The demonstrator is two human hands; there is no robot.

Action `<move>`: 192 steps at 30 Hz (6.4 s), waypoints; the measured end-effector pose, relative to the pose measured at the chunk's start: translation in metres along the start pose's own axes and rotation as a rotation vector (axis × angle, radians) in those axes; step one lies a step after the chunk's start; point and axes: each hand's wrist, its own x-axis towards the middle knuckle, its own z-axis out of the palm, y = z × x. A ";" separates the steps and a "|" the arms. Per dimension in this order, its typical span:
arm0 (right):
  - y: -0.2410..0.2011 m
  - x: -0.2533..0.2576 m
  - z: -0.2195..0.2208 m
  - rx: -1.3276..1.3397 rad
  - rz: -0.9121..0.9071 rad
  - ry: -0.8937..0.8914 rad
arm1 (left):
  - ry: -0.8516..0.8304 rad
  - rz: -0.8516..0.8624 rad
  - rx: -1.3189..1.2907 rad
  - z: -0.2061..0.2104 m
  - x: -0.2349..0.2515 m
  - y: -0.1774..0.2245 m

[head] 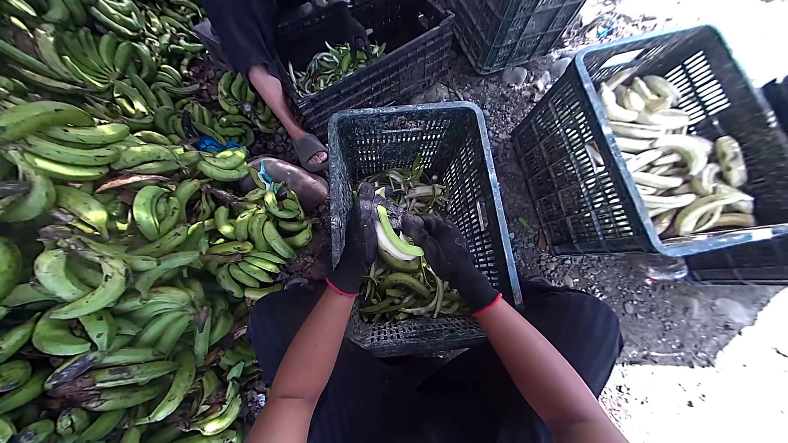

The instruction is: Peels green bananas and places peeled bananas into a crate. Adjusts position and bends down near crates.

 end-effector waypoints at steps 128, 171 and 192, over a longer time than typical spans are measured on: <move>0.019 -0.062 -0.065 0.820 0.295 -0.083 | -0.043 -0.118 0.004 -0.033 0.012 -0.005; -0.022 -0.016 0.007 0.592 0.375 -0.354 | 0.181 0.634 0.269 0.011 0.007 -0.047; -0.015 -0.018 -0.003 -0.252 0.077 -0.179 | 0.336 -0.206 -0.310 0.005 0.015 0.000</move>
